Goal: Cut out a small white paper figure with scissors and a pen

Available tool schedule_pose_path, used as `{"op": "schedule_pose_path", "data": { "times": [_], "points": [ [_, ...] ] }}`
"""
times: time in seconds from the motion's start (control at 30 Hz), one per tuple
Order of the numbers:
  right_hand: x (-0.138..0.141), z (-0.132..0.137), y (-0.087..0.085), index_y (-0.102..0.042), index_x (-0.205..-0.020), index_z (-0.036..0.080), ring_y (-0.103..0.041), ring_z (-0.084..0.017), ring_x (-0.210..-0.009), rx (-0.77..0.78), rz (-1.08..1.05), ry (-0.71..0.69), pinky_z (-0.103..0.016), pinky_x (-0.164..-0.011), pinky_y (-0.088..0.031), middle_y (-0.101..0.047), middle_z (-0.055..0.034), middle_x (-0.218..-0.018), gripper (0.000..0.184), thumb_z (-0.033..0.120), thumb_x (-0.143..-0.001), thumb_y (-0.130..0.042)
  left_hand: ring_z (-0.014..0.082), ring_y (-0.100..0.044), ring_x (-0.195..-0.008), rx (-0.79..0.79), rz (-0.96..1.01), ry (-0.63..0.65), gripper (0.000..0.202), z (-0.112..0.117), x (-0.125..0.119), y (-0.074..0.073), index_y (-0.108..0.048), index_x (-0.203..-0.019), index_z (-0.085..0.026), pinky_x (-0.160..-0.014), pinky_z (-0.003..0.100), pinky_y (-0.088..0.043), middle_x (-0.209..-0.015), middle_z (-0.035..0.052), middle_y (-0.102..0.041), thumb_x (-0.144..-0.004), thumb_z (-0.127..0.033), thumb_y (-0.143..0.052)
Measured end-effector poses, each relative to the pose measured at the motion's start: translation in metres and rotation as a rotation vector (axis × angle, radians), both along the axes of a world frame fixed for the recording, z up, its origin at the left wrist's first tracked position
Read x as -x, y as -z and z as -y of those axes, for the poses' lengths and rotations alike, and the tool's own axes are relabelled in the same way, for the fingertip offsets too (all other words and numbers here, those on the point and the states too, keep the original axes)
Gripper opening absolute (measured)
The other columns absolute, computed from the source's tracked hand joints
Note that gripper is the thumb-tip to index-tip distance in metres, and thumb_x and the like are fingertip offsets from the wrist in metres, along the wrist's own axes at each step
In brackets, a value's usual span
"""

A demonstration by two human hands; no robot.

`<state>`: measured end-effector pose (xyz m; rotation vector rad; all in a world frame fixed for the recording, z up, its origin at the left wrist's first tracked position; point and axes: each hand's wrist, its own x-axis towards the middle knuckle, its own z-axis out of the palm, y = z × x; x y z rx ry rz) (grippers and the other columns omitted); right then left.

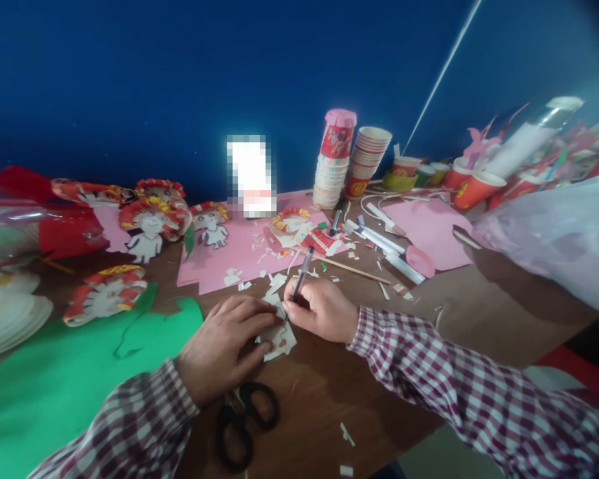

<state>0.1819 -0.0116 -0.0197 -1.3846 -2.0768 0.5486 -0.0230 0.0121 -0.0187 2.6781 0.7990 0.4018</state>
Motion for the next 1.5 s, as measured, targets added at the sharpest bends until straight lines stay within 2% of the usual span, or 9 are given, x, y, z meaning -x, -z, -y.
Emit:
{"op": "schedule_pose_path", "data": {
  "times": [1.1,1.37,1.5],
  "points": [
    [0.0000,0.0008,-0.0025,-0.058,-0.081,0.016,-0.051,-0.011,-0.057,0.011,0.007,-0.005,-0.021,-0.058,-0.036,-0.056,0.0014,-0.062,0.009,0.023,-0.081,-0.053,0.0230,-0.048,-0.103,0.002,-0.006,-0.004,0.030,-0.0002,-0.0002,-0.0007,-0.060,-0.107,-0.026,-0.088,0.040,-0.039,-0.108,0.0043,-0.060,-0.078,-0.028,-0.052],
    [0.0004,0.0013,-0.0037,-0.058,-0.079,0.016,-0.049,-0.010,-0.055,0.025,-0.022,-0.011,-0.021,-0.057,-0.036,-0.055,0.0023,-0.060,0.007,0.022,-0.080,-0.054,0.0236,-0.048,-0.103,0.006,-0.003,0.007,0.031,-0.0014,0.0006,-0.0012,-0.060,-0.107,-0.026,-0.087,0.040,-0.040,-0.108,0.0050,-0.059,-0.077,-0.028,-0.052],
    [-0.0007,0.0001,-0.0054,-0.056,-0.076,0.016,-0.047,-0.009,-0.054,0.054,-0.119,0.014,-0.020,-0.054,-0.035,-0.053,0.0024,-0.059,0.008,0.021,-0.081,-0.053,0.0240,-0.049,-0.104,0.026,0.004,0.006,0.031,-0.0009,0.0004,-0.0008,-0.060,-0.107,-0.026,-0.089,0.042,-0.039,-0.111,0.0048,-0.059,-0.077,-0.027,-0.053]
  ]
}}
